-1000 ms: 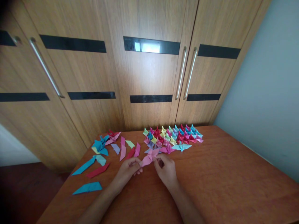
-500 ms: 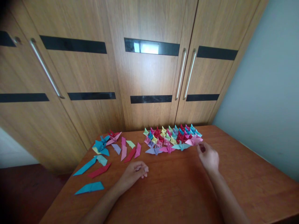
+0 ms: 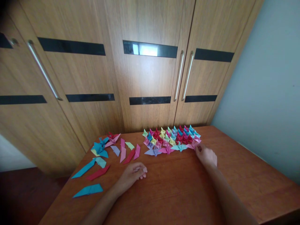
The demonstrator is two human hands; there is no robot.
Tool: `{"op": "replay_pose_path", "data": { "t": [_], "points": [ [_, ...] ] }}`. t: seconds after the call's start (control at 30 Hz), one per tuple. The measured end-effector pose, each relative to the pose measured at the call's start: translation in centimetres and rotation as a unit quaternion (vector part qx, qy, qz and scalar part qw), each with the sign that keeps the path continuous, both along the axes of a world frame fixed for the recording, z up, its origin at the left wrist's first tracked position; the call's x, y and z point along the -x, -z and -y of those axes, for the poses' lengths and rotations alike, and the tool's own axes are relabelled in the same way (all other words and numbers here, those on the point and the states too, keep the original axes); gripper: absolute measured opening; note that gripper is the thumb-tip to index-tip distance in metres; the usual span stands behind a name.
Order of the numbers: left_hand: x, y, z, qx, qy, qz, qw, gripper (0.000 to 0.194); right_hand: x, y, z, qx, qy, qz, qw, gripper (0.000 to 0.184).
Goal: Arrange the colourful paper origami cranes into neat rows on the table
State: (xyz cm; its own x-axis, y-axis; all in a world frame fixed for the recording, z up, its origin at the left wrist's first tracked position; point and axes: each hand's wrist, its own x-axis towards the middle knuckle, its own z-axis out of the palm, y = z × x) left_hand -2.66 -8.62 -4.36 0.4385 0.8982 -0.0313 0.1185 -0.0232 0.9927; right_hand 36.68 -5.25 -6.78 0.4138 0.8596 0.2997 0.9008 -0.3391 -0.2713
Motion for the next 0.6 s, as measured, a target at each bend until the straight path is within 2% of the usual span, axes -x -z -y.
{"op": "replay_pose_path", "data": {
  "t": [0.13, 0.6],
  "points": [
    [0.0, 0.1, 0.0, -0.003, 0.006, 0.003, 1.0, 0.022, 0.0, 0.1, -0.3, 0.025, 0.017, -0.004, 1.0, 0.038],
    [0.1, 0.2, -0.1, -0.005, 0.007, -0.008, 1.0, 0.016, 1.0, -0.3, -0.5, 0.039, 0.011, -0.005, 0.999, 0.036]
  ]
}}
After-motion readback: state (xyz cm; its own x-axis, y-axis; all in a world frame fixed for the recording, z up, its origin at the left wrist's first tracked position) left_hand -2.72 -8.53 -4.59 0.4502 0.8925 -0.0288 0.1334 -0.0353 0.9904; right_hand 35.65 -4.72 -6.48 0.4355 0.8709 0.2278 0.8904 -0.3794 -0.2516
